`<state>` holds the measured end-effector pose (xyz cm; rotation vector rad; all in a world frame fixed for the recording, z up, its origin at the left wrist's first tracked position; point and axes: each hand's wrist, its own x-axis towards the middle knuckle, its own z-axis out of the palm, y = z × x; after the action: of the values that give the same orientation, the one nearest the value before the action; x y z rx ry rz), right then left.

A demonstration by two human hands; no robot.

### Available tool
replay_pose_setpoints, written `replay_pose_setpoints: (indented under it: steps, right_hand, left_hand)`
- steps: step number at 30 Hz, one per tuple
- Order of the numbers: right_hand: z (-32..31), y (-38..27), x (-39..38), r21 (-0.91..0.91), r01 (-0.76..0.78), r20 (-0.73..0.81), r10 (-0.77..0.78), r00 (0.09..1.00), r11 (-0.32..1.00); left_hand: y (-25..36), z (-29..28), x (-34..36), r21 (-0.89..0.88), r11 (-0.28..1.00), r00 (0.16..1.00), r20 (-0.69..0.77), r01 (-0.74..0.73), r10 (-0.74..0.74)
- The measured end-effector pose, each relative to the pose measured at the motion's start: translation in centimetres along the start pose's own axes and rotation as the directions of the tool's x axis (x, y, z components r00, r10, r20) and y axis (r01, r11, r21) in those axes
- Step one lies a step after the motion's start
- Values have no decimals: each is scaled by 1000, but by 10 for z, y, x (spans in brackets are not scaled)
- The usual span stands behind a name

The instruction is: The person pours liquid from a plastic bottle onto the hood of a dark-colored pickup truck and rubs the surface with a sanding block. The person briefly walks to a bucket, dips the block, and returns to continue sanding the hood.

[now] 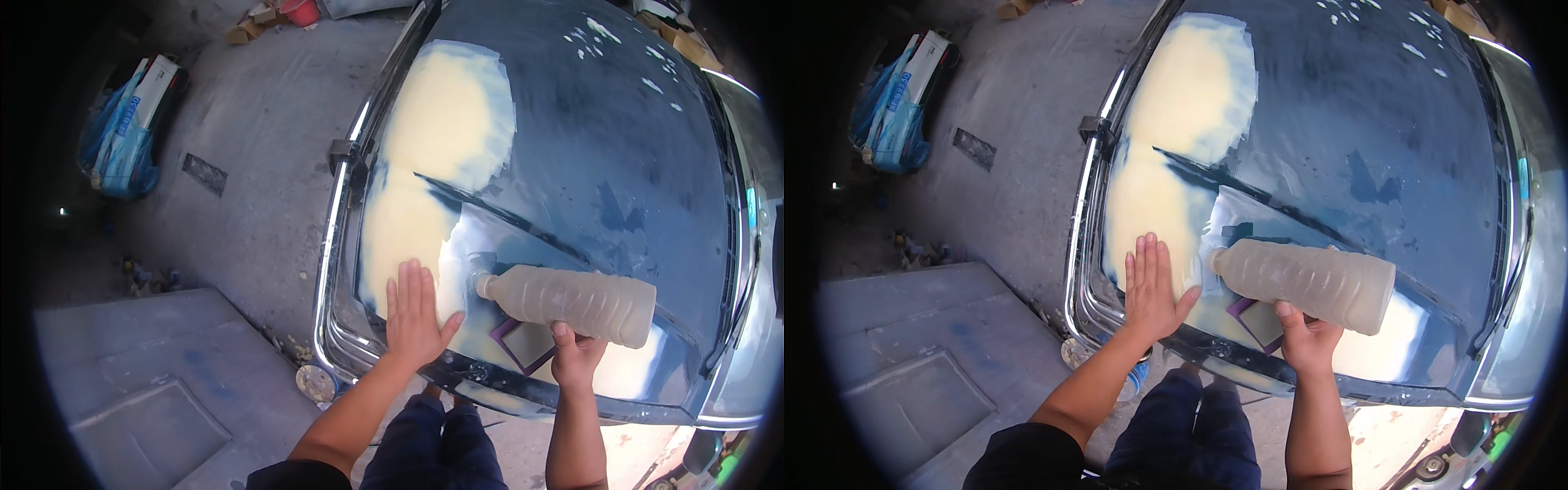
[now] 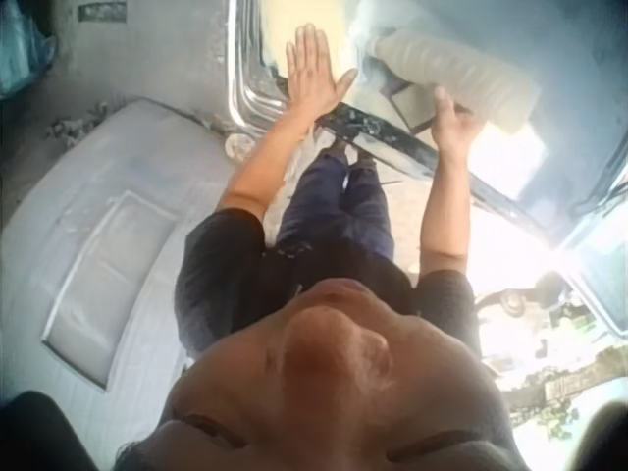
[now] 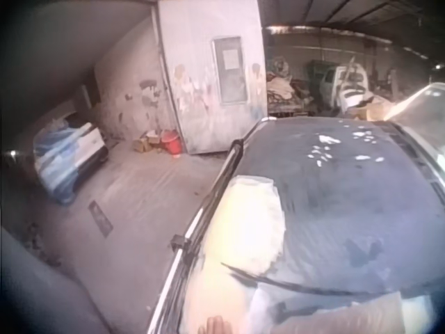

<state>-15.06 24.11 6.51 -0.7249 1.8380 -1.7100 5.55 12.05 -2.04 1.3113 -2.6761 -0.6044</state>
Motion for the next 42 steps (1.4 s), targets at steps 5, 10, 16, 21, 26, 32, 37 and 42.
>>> replay_pose_setpoints:
  steps: [5,10,16,21,26,32,37,42]
  right_hand:
    - [1,-3,0,40,28,54,-30,998,999]
    - [1,-5,-7,41,19,55,-21,998,999]
    - [-2,-8,-17,108,-4,37,0,999,994]
    - [-15,2,-25,92,5,28,-7,1000,996]
    - [-18,7,-31,68,-31,37,29,999,997]
    - [-18,8,-34,82,11,40,-14,999,997]
    - [-16,10,-36,52,80,60,-83,995,995]
    - [-12,6,-45,58,50,34,-52,998,997]
  left_hand:
    - [-46,-20,116,11,989,988,-40,149,-148]
    - [-85,-23,176,-88,974,974,-78,207,-214]
    - [-95,-3,151,-233,922,934,-110,308,-340]
    - [-96,-2,99,-333,863,904,-66,380,-423]
    - [-87,5,40,-329,857,892,-84,396,-445]
    - [-68,18,0,-248,879,890,-108,407,-442]
    - [-78,-6,107,-109,964,958,-136,240,-254]
    - [-61,-14,155,19,976,969,-123,218,-215]
